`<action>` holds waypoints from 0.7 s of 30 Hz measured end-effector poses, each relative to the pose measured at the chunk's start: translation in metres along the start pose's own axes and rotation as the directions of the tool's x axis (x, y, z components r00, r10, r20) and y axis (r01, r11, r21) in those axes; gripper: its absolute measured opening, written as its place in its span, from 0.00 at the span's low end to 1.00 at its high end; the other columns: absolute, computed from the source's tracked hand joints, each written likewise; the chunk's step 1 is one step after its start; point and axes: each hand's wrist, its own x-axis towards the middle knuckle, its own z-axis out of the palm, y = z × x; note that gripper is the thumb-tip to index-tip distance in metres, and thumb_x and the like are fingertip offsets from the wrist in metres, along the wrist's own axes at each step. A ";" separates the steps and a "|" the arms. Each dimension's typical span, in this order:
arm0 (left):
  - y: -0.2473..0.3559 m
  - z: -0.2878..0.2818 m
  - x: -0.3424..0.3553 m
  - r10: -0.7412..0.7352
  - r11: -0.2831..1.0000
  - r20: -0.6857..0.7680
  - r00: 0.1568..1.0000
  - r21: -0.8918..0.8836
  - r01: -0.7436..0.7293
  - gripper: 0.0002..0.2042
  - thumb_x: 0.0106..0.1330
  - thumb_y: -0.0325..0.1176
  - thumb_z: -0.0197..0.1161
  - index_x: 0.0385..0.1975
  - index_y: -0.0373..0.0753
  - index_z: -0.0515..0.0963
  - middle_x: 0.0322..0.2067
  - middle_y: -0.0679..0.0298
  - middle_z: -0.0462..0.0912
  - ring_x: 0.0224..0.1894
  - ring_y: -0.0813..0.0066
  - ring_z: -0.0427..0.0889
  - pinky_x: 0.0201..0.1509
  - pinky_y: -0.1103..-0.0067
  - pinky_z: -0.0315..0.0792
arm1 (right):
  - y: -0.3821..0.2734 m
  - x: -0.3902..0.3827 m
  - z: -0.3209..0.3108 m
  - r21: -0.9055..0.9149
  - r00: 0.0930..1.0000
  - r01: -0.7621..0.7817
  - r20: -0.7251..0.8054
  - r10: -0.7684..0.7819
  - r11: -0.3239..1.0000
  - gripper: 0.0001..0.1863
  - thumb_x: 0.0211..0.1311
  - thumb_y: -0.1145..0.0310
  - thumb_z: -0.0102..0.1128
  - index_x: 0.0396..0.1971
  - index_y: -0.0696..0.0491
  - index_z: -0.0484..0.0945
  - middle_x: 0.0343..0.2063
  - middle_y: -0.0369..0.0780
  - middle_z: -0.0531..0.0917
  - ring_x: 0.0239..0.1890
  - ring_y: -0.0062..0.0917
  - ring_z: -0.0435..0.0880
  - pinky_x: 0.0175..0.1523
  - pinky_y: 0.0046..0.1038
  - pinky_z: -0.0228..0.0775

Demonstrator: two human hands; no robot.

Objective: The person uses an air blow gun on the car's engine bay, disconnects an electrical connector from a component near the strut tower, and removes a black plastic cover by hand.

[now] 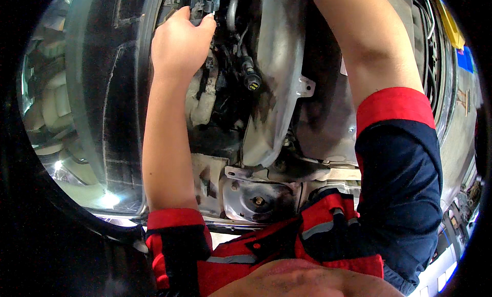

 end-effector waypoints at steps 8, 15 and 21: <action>0.002 0.003 -0.002 0.026 0.998 -0.014 1.000 0.058 -0.025 0.18 0.61 0.47 0.59 0.33 0.34 0.79 0.32 0.47 0.84 0.40 0.45 0.82 0.47 0.60 0.74 | 0.000 -0.001 0.000 0.038 0.997 0.052 -0.060 -0.050 0.998 0.16 0.54 0.65 0.59 0.32 0.65 0.82 0.33 0.52 0.85 0.35 0.41 0.86 0.41 0.36 0.76; 0.002 0.004 -0.001 0.042 0.999 -0.034 0.999 0.033 -0.041 0.18 0.61 0.46 0.59 0.33 0.35 0.79 0.32 0.48 0.85 0.40 0.45 0.82 0.47 0.61 0.75 | 0.007 0.002 0.004 -0.083 0.983 0.181 -0.008 -0.182 0.980 0.16 0.58 0.66 0.57 0.37 0.65 0.81 0.36 0.56 0.84 0.41 0.46 0.84 0.47 0.38 0.75; 0.002 0.006 -0.001 0.038 0.998 -0.030 0.999 0.047 -0.036 0.18 0.61 0.47 0.59 0.33 0.35 0.80 0.31 0.48 0.85 0.39 0.45 0.83 0.46 0.60 0.75 | 0.006 0.003 0.003 -0.070 0.993 0.114 -0.014 -0.116 0.991 0.16 0.56 0.68 0.57 0.36 0.66 0.81 0.36 0.56 0.84 0.39 0.44 0.85 0.44 0.38 0.76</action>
